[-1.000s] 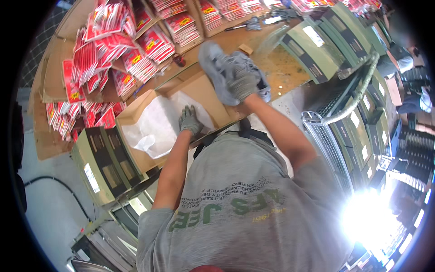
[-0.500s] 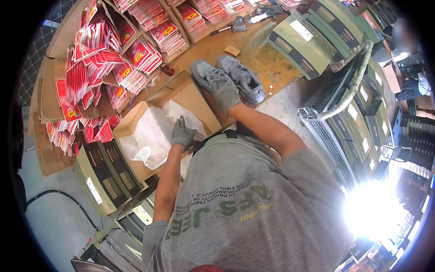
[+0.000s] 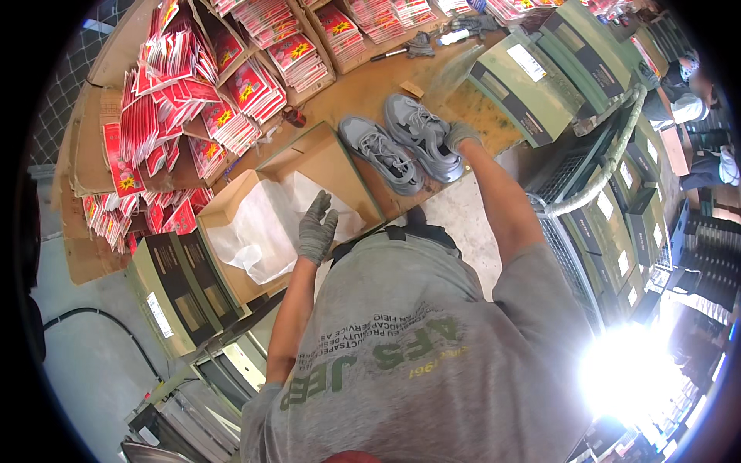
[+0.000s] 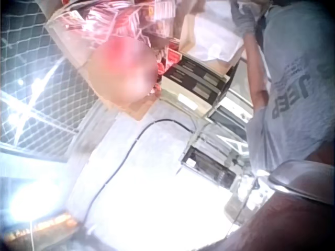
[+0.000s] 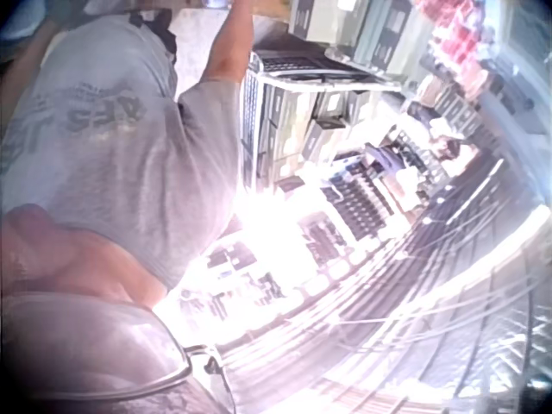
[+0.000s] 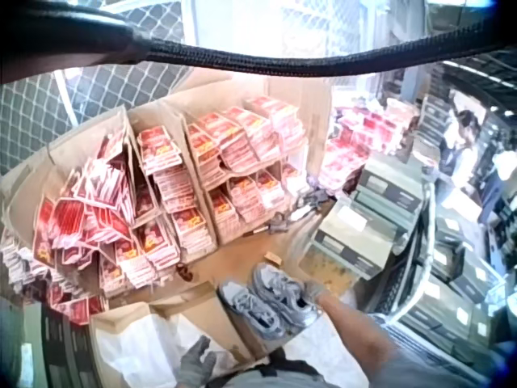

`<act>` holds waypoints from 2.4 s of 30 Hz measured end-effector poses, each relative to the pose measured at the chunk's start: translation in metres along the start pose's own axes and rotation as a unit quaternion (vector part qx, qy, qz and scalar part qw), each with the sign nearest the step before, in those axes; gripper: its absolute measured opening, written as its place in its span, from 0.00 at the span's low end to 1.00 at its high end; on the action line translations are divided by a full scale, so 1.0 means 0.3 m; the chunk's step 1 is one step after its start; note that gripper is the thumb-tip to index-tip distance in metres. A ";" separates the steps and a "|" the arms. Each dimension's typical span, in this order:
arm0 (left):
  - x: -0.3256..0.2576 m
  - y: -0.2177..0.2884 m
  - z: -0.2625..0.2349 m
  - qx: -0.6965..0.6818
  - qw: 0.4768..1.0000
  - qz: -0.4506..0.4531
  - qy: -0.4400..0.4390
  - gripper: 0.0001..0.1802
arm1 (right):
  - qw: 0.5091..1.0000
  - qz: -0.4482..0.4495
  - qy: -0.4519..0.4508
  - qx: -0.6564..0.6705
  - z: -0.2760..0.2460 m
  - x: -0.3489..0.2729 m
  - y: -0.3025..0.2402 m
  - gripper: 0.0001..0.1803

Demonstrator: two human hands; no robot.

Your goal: The person picks up a shoe box, opens it, and removes a pair of shoes. They wrap the shoes in paper, place them back in the box along with a red card, and then close the box.

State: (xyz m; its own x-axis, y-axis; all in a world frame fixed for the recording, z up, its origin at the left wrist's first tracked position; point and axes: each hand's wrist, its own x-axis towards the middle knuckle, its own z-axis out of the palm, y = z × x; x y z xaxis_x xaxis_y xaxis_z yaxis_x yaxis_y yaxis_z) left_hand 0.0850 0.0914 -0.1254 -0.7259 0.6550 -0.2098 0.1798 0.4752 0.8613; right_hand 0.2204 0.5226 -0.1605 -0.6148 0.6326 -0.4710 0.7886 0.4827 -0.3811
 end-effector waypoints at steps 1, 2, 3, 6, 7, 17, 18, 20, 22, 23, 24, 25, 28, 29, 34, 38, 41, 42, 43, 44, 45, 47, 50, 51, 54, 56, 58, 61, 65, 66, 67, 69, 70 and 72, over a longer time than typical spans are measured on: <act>-0.009 0.029 -0.008 -0.023 1.000 0.009 0.003 0.35 | 1.000 -0.014 0.019 -0.006 -0.024 -0.018 -0.035 0.22; -0.023 0.055 -0.014 -0.048 0.999 0.017 0.008 0.35 | 0.998 -0.023 0.055 0.008 -0.051 -0.059 -0.082 0.22; -0.022 0.070 -0.006 -0.103 0.994 0.046 0.006 0.37 | 0.995 -0.025 0.093 0.022 -0.075 -0.104 -0.104 0.21; -0.010 0.210 0.024 -0.239 0.970 0.035 -0.038 0.44 | 0.976 -0.039 0.200 0.077 -0.153 -0.258 -0.160 0.21; -0.006 0.276 0.028 -0.225 0.972 0.026 -0.057 0.52 | 0.966 -0.048 0.232 0.099 -0.171 -0.313 -0.193 0.21; 0.074 0.405 0.132 -0.165 0.978 0.111 0.060 0.78 | 0.891 -0.363 0.246 0.119 -0.069 -0.595 -0.575 0.23; 0.058 0.442 0.115 -0.241 0.966 0.081 0.035 0.77 | 0.870 -0.404 0.271 0.079 -0.071 -0.604 -0.579 0.23; 0.039 0.464 0.090 -0.327 0.943 0.063 0.017 0.73 | 0.835 -0.463 0.297 0.030 -0.068 -0.610 -0.577 0.20; 0.032 0.406 0.098 -0.360 0.931 0.066 0.018 0.69 | 0.811 -0.501 0.303 0.008 -0.071 -0.582 -0.557 0.19; 0.028 0.387 0.093 -0.382 0.922 0.056 0.016 0.68 | 0.785 -0.523 0.332 0.000 -0.075 -0.565 -0.558 0.18; 0.026 0.368 0.091 -0.404 0.914 0.046 0.013 0.67 | 0.786 -0.519 0.337 0.021 -0.078 -0.567 -0.549 0.19; 0.027 0.351 0.092 -0.426 0.904 0.042 0.014 0.67 | 0.785 -0.515 0.342 0.041 -0.082 -0.570 -0.541 0.19; 0.026 0.332 0.077 -0.467 0.884 0.022 0.018 0.63 | 0.794 -0.506 0.331 0.070 -0.048 -0.575 -0.538 0.22; 0.028 0.326 0.067 -0.469 0.883 0.016 0.019 0.61 | 0.797 -0.504 0.325 0.075 -0.040 -0.581 -0.552 0.23; 0.006 0.324 0.006 -0.317 0.942 0.099 0.055 0.52 | 0.776 -0.516 0.361 0.025 -0.054 -0.650 -0.637 0.22; 0.001 0.353 -0.014 -0.335 0.935 0.100 0.055 0.48 | 0.748 -0.547 0.370 0.067 -0.055 -0.663 -0.665 0.23; -0.008 0.368 -0.017 -0.374 0.919 0.108 0.068 0.46 | 0.752 -0.550 0.351 0.092 -0.067 -0.692 -0.672 0.23; -0.011 0.377 -0.018 -0.385 0.913 0.113 0.068 0.46 | 0.756 -0.544 0.351 0.099 -0.074 -0.698 -0.671 0.23; -0.010 0.385 -0.023 -0.391 0.911 0.117 0.056 0.47 | 0.759 -0.538 0.351 0.105 -0.082 -0.704 -0.669 0.24; -0.012 0.392 -0.030 -0.398 0.908 0.120 0.044 0.48 | 0.763 -0.532 0.351 0.110 -0.092 -0.719 -0.669 0.24; -0.013 0.399 -0.038 -0.405 0.905 0.123 0.033 0.48 | 0.764 -0.516 0.359 0.146 -0.099 -0.738 -0.675 0.24; 0.004 0.418 -0.052 -0.396 0.907 0.138 0.041 0.50 | 0.764 -0.479 0.373 0.218 -0.106 -0.773 -0.684 0.24; -0.001 0.450 -0.073 -0.402 0.905 0.134 0.043 0.52 | 0.735 -0.441 0.364 0.365 -0.022 -0.716 -0.593 0.29; -0.007 0.452 -0.082 -0.392 0.910 0.126 0.046 0.52 | 0.706 -0.398 0.329 0.485 -0.001 -0.726 -0.594 0.24; -0.034 0.458 -0.095 -0.406 0.905 0.113 0.050 0.51 | 0.754 -0.145 0.156 0.622 0.113 -0.610 -0.483 0.22; -0.044 0.457 -0.088 -0.440 0.892 0.091 0.054 0.50 | 0.863 -0.090 0.047 0.495 0.212 -0.488 -0.418 0.20; -0.042 0.472 -0.072 -0.435 0.894 0.101 0.048 0.49 | 0.928 -0.090 0.005 0.360 0.351 -0.323 -0.313 0.19; -0.046 0.490 -0.061 -0.425 0.898 0.100 0.057 0.49 | 0.976 -0.176 0.029 0.121 0.459 -0.216 -0.264 0.21; -0.045 0.499 -0.078 -0.416 0.901 0.093 0.074 0.49 | 0.970 -0.225 0.003 0.089 0.428 -0.158 -0.363 0.21; -0.042 0.499 -0.077 -0.417 0.901 0.095 0.077 0.49 | 0.965 -0.238 -0.004 0.108 0.412 -0.148 -0.400 0.21; -0.038 0.500 -0.075 -0.418 0.900 0.097 0.080 0.49 | 0.959 -0.256 -0.006 0.122 0.398 -0.133 -0.448 0.21; -0.033 0.507 -0.077 -0.419 0.898 0.107 0.081 0.50 | 0.945 -0.297 -0.003 0.135 0.366 -0.110 -0.543 0.21; -0.033 0.517 -0.077 -0.421 0.897 0.115 0.076 0.50 | 0.939 -0.314 0.001 0.141 0.345 -0.099 -0.581 0.21; -0.037 0.528 -0.082 -0.416 0.898 0.120 0.077 0.50 | 0.931 -0.334 0.006 0.148 0.318 -0.085 -0.633 0.21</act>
State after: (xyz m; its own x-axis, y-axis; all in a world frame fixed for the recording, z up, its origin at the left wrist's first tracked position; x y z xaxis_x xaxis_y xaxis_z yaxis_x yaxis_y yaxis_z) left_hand 0.1051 0.1450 0.0247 -0.8277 0.5598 0.0392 -0.1677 -0.3135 0.9347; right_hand 0.0850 0.3570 -0.1521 -0.9647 0.2600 -0.0420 0.1918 0.5841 -0.7887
